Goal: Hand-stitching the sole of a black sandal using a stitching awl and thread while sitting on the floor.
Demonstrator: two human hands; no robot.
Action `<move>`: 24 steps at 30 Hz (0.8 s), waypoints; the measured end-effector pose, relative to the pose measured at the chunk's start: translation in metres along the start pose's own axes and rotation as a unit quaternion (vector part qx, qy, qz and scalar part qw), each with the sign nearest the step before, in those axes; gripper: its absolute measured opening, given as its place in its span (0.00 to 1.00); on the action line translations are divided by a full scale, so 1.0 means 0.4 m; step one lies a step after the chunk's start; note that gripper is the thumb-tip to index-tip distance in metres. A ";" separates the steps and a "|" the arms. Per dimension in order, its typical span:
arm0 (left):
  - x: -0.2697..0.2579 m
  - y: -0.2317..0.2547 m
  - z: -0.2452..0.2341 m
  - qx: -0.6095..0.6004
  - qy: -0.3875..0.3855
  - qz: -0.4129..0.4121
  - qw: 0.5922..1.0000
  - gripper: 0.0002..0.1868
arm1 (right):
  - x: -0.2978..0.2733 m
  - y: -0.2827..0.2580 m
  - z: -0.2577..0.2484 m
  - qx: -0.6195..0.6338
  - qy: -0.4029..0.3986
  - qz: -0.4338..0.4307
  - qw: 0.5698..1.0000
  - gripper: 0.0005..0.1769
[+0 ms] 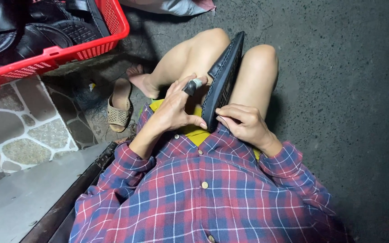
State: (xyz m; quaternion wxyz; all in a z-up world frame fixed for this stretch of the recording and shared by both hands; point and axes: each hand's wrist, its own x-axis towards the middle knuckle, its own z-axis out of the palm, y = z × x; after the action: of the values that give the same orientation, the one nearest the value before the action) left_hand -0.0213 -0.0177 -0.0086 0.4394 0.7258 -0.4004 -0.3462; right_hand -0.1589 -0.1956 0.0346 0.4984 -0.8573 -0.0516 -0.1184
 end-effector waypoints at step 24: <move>-0.092 -0.006 -0.150 0.028 -0.083 -0.054 0.995 0.17 | -0.017 -0.013 -0.009 -0.020 0.039 -0.028 0.999 0.03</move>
State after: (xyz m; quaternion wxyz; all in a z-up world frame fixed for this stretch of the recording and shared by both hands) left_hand 0.0145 0.0374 0.0173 0.3649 0.7271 -0.4050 -0.4172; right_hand -0.1671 -0.1957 0.0390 0.4794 -0.8599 -0.0541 -0.1665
